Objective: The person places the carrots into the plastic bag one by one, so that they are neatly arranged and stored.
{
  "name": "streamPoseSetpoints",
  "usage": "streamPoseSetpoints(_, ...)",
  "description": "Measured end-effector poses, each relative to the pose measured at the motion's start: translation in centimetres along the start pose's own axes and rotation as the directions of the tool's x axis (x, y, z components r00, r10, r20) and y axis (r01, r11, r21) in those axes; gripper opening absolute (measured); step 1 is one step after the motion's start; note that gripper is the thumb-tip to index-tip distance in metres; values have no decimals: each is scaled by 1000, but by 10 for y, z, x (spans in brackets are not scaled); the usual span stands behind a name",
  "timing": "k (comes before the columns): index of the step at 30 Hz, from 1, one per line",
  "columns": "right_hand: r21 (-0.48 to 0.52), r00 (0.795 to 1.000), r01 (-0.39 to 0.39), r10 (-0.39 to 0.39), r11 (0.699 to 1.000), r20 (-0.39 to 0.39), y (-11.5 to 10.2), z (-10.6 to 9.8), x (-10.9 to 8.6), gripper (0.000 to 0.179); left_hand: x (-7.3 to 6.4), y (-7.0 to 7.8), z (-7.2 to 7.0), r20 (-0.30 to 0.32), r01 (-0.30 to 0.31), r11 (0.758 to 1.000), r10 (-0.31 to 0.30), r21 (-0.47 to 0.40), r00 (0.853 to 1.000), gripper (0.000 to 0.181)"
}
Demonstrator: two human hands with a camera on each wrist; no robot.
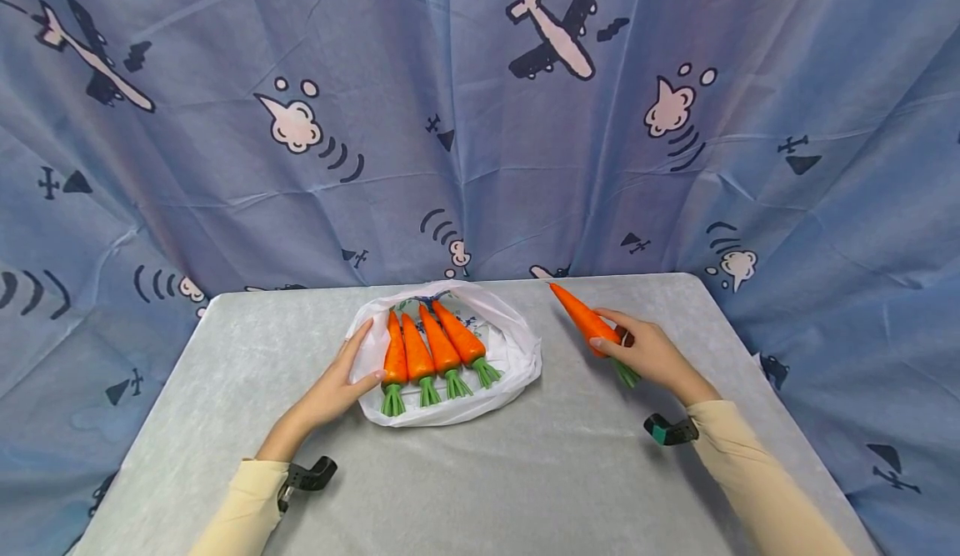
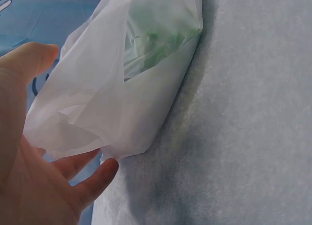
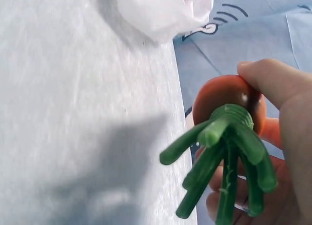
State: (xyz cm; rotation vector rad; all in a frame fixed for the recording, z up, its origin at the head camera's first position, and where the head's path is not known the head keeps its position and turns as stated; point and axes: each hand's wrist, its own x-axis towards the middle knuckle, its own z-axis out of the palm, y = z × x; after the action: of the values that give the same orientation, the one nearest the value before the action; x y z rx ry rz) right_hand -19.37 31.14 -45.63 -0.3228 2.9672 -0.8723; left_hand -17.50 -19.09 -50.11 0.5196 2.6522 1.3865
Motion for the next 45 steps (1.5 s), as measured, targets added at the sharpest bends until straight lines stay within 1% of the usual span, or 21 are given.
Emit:
streamPoseSetpoints(5, 2, 999, 34, -34, 999, 2, -9, 3, 0, 61, 0, 0, -1, 2, -2, 1000, 2, -1, 1000, 87)
streamPoseSetpoints(15, 21, 997, 70, -70, 997, 14, -24, 7, 0, 61, 0, -1, -1, -2, 7, 1000, -7, -5, 1000, 85)
streamPoseSetpoints(22, 26, 996, 80, -81, 996, 32, -33, 9, -1, 61, -1, 1, -1, 9, 12, 1000, -12, -3, 1000, 86)
streamPoseSetpoints(26, 36, 996, 81, -83, 996, 40, -39, 10, -2, 61, -1, 1, -1, 2, 11, 1000, -11, -6, 1000, 86)
streamPoseSetpoints(31, 51, 993, 105, -108, 993, 46, -46, 12, -3, 59, 0, 0, 0, 7, 6, 1000, -6, -7, 1000, 86)
streamPoseSetpoints(39, 55, 988, 121, -126, 991, 84, -55, 18, -3, 61, -2, 2, -1, 6, 6, 1000, -6, -10, 1000, 87)
streamPoseSetpoints(45, 60, 984, 142, -148, 988, 103, -58, 23, 0, 61, -1, 0, 0, 7, 1, 1000, -1, 0, 1000, 87)
